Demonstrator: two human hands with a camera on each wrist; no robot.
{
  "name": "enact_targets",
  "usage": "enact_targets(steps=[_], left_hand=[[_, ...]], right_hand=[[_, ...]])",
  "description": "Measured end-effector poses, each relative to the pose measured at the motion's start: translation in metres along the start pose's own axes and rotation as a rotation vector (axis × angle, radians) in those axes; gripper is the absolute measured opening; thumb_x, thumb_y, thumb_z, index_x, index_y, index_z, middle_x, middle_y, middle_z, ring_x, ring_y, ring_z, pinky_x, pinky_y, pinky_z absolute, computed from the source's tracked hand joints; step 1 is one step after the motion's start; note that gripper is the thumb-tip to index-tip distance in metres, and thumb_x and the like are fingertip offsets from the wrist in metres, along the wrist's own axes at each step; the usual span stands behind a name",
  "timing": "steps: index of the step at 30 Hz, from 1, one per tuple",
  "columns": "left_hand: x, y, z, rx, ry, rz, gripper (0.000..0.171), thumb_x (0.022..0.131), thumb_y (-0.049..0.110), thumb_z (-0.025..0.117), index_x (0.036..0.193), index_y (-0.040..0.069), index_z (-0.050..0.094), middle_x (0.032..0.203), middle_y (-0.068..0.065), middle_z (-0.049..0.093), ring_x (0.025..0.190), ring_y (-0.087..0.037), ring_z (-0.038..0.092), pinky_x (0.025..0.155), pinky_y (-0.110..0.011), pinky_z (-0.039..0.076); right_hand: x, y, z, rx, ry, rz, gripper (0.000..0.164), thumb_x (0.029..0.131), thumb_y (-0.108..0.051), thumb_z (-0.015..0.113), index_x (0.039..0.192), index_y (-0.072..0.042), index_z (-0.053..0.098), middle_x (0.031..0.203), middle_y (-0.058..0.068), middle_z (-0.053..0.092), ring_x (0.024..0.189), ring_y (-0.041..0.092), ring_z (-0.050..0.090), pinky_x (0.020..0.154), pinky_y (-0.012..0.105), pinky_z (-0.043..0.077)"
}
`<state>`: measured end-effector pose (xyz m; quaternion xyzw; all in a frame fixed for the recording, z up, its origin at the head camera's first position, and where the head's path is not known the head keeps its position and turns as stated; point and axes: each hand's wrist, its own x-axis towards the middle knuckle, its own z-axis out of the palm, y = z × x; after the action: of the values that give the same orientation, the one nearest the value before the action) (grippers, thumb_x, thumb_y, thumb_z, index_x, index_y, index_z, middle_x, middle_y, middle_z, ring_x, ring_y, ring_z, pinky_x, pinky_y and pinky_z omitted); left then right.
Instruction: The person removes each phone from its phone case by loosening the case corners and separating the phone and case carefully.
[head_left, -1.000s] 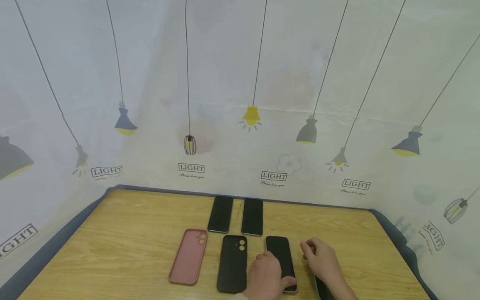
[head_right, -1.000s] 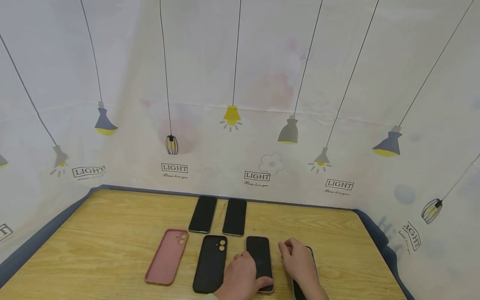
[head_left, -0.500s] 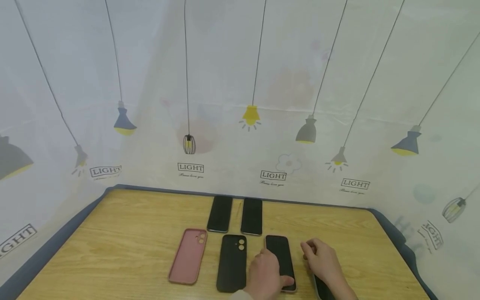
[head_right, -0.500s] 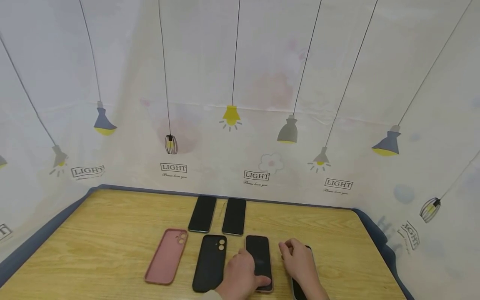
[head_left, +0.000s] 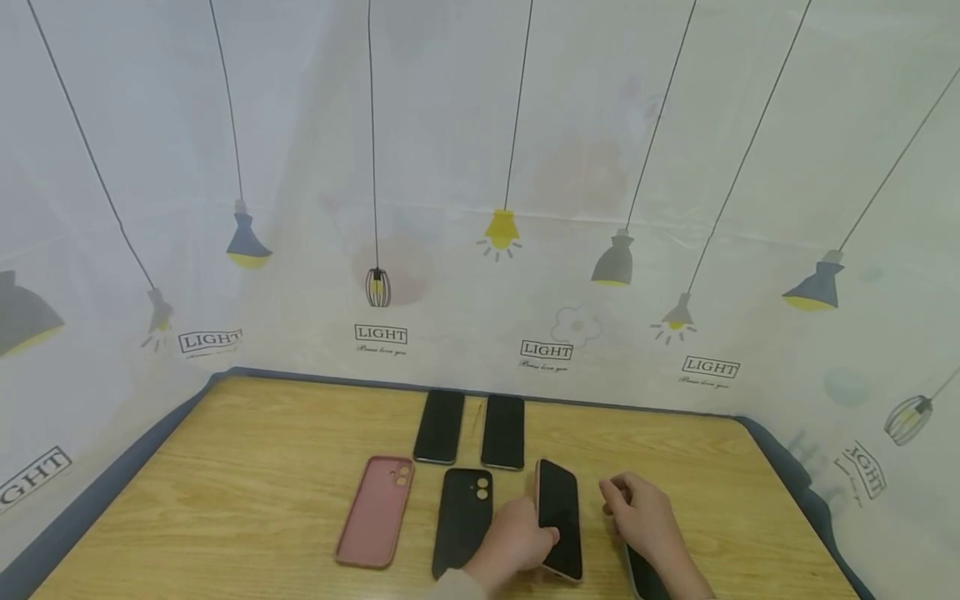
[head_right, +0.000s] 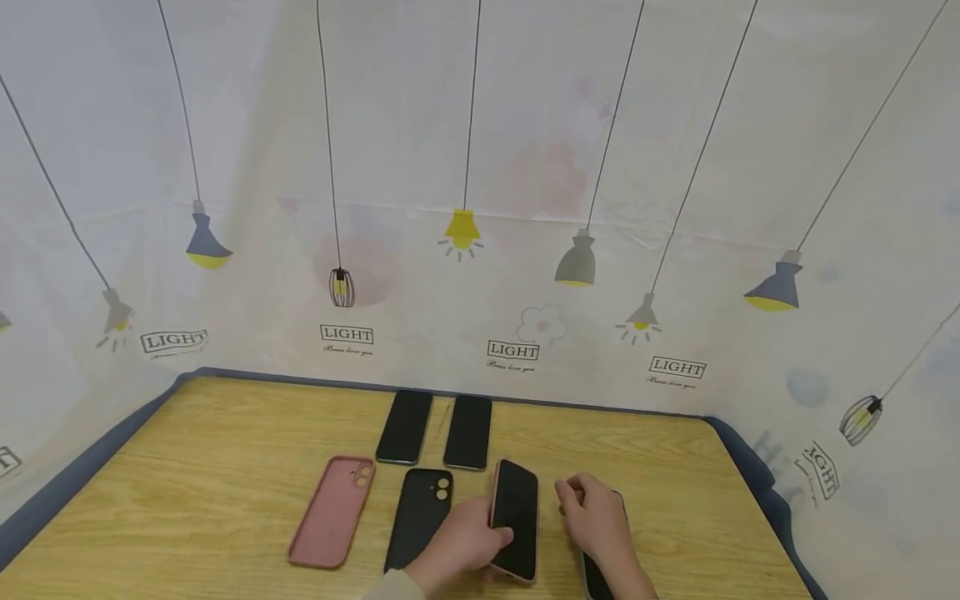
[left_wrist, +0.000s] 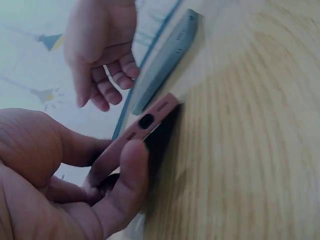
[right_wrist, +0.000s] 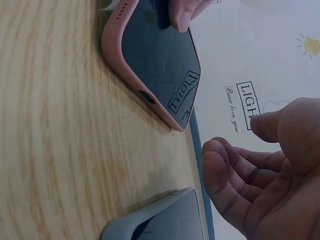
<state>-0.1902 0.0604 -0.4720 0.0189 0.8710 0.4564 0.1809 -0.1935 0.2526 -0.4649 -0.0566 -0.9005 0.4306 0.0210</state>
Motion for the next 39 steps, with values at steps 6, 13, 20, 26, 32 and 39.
enact_targets(steps=[6, 13, 20, 26, 32, 39], left_hand=[[-0.007, -0.002, -0.012, -0.103, -0.032, -0.003, 0.017, 0.1, 0.01, 0.065, 0.094, -0.006, 0.065, 0.08, -0.011, 0.066, 0.075, -0.023, 0.071, 0.072, -0.037, 0.058], [-0.016, -0.005, -0.023, -0.26, -0.038, 0.068, 0.013, 0.102, 0.006, 0.061, 0.092, -0.002, 0.064, 0.079, -0.009, 0.066, 0.07, -0.023, 0.071, 0.066, -0.036, 0.06], [-0.028, -0.006, -0.038, -0.358, -0.041, 0.091, 0.01, 0.104, 0.004, 0.058, 0.097, -0.002, 0.063, 0.083, -0.01, 0.066, 0.066, -0.023, 0.072, 0.058, -0.038, 0.061], [-0.037, -0.014, -0.046, -0.362, -0.002, 0.149, 0.009, 0.102, 0.002, 0.059, 0.095, -0.002, 0.062, 0.082, -0.01, 0.062, 0.058, -0.024, 0.07, 0.056, -0.038, 0.059], [-0.044, -0.02, -0.047, -0.367, -0.001, 0.203, 0.01, 0.102, 0.001, 0.057, 0.095, -0.003, 0.062, 0.077, -0.009, 0.062, 0.055, -0.025, 0.069, 0.052, -0.037, 0.057], [-0.049, -0.02, -0.052, -0.354, -0.011, 0.196, 0.01, 0.102, 0.003, 0.058, 0.095, -0.001, 0.062, 0.076, -0.008, 0.063, 0.055, -0.026, 0.07, 0.054, -0.029, 0.049]], right_hand=[[0.001, -0.006, 0.001, 0.011, 0.007, -0.004, 0.025, 0.106, -0.018, 0.058, 0.111, 0.005, 0.068, 0.079, 0.006, 0.068, 0.057, 0.017, 0.06, 0.05, 0.029, 0.051], [0.001, -0.017, 0.006, 0.053, -0.01, -0.019, 0.028, 0.106, -0.017, 0.057, 0.114, 0.007, 0.067, 0.082, 0.008, 0.07, 0.06, 0.019, 0.063, 0.052, 0.028, 0.053], [0.001, -0.03, 0.011, 0.129, -0.017, -0.003, 0.031, 0.109, -0.019, 0.053, 0.12, 0.007, 0.066, 0.086, 0.009, 0.071, 0.063, 0.019, 0.065, 0.056, 0.031, 0.055], [0.0, -0.043, 0.018, 0.23, 0.012, 0.007, 0.033, 0.109, -0.02, 0.053, 0.12, 0.009, 0.065, 0.088, 0.01, 0.072, 0.064, 0.018, 0.065, 0.057, 0.031, 0.059], [-0.005, -0.054, 0.026, 0.351, 0.018, 0.034, 0.029, 0.109, -0.014, 0.052, 0.116, 0.011, 0.065, 0.088, 0.013, 0.068, 0.066, 0.02, 0.064, 0.056, 0.031, 0.059], [-0.008, -0.06, 0.037, 0.385, 0.037, 0.04, 0.034, 0.109, -0.019, 0.052, 0.118, 0.011, 0.066, 0.083, 0.009, 0.066, 0.066, 0.018, 0.063, 0.056, 0.031, 0.058]])
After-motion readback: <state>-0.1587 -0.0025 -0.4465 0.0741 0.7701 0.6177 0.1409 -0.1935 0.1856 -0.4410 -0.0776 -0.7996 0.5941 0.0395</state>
